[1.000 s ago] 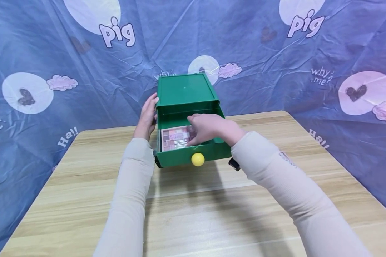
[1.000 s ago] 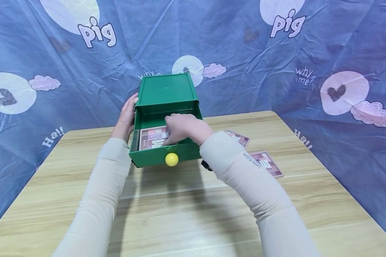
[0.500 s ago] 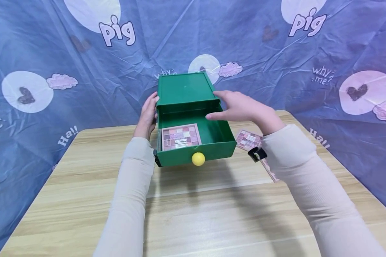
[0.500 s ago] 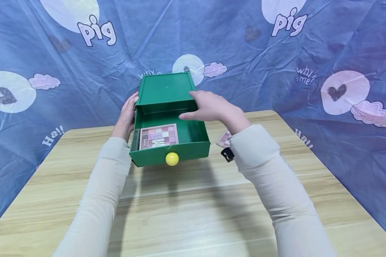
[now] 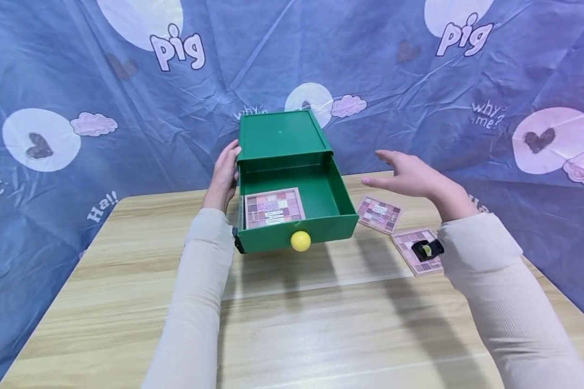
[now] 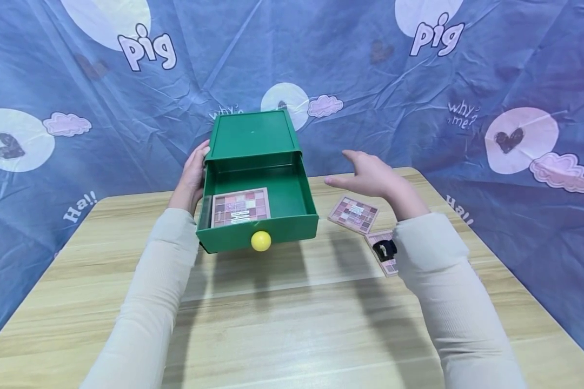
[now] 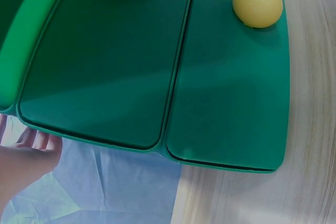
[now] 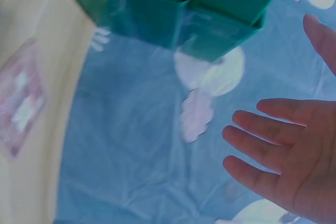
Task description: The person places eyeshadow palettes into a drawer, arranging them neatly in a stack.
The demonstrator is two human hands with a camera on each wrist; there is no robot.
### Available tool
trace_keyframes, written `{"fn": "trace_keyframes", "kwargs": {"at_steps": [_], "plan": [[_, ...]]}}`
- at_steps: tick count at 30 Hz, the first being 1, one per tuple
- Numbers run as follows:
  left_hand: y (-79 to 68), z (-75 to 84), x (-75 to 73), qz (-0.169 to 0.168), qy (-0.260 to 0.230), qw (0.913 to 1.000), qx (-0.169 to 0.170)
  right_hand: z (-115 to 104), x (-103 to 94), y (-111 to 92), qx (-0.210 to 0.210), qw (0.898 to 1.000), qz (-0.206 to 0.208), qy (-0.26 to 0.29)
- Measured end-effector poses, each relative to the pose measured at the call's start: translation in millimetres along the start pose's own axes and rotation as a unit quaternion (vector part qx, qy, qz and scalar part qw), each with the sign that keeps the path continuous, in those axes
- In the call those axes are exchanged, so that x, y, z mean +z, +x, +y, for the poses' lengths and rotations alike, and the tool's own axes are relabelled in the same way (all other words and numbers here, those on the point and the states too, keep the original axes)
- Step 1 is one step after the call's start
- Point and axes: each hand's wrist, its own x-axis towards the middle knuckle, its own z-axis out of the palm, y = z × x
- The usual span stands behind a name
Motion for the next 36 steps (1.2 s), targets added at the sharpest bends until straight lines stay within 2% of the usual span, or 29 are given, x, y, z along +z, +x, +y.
{"fn": "trace_keyframes", "kwargs": {"at_steps": [3, 9, 14, 28, 36], "plan": [[0.5, -0.4, -0.1, -0.001, -0.008, 1.0, 0.0, 16, 7.9, -6, 0.011, 1.0, 0.008, -0.002], [1.7, -0.6, 0.3, 0.0, -0.012, 0.9999, 0.006, 46, 26.0, -17, 0.013, 0.999, 0.021, 0.044], [1.3, -0.4, 1.2, 0.003, -0.014, 0.9999, 0.002, 67, 41.0, -28, 0.03, 0.998, 0.031, 0.05], [0.6, 0.4, 1.7, 0.006, -0.014, 0.9999, -0.003, 110, 79.6, -58, 0.094, 0.992, 0.0, 0.084], [0.3, 0.4, 1.5, 0.006, -0.018, 0.9998, -0.002, 127, 95.1, -69, 0.11, 0.991, 0.017, 0.074]]}}
